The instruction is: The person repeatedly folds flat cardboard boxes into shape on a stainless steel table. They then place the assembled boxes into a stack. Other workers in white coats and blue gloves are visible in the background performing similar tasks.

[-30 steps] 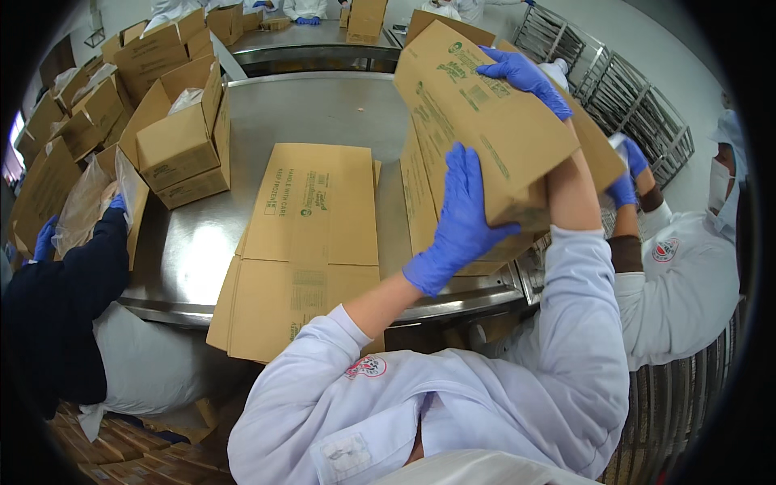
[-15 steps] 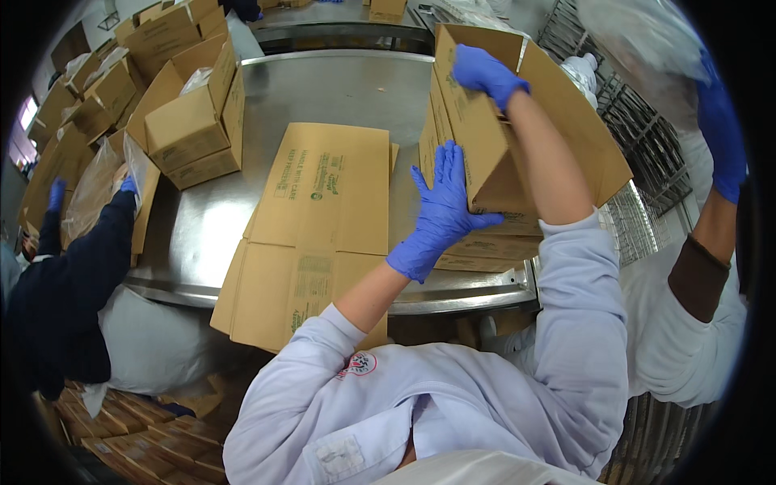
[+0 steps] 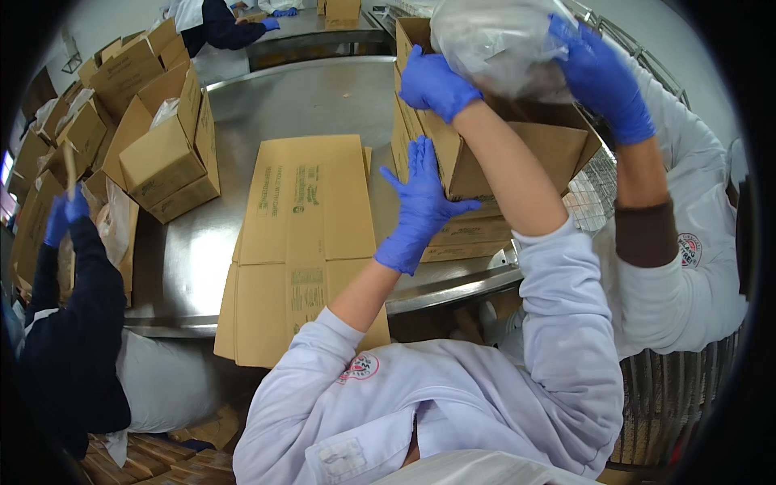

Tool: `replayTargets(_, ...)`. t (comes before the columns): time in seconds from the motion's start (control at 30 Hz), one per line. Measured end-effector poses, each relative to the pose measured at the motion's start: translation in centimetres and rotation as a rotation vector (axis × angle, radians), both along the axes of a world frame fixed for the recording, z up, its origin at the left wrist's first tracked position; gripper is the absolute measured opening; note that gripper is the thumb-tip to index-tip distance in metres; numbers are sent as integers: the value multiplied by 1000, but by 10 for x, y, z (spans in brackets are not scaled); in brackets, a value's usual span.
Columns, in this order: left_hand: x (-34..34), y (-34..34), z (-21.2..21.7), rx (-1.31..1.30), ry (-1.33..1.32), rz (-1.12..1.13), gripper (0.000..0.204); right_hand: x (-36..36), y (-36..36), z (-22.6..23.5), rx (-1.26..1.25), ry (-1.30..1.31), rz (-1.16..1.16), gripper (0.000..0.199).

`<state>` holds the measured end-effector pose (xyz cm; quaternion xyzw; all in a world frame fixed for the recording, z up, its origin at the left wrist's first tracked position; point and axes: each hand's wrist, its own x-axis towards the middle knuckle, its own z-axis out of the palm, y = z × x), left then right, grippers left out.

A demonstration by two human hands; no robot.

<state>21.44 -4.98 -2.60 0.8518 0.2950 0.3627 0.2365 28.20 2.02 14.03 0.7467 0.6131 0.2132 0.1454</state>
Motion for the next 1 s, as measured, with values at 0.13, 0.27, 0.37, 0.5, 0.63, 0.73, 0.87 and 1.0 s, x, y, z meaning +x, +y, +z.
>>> replayTargets(0.13,0,2,0,23,-31,9,125,-24,-54,-4,275,289,203,63)
replayTargets(0.27,-3,-3,3,-6,-44,-67,126,-30,-95,1,249,659,93,65)
replayTargets(0.37,-3,4,-1,-64,-1,-155,126,-32,-105,-18,359,577,166,55)
replayTargets(0.5,-14,31,-37,13,-146,-341,125,-52,-112,-45,570,127,267,51)
replayTargets(0.63,-103,-11,-63,-317,479,76,122,-75,-118,-66,748,270,537,47)
replayTargets(0.73,-131,-60,-128,-181,780,184,101,-90,-114,-130,537,1069,677,42)
replayTargets(0.87,-138,-68,-135,-163,896,279,83,-86,-90,-263,303,1326,116,49)
replayTargets(1.0,-184,-66,-54,-284,673,216,77,-105,-87,-272,450,1513,321,62)
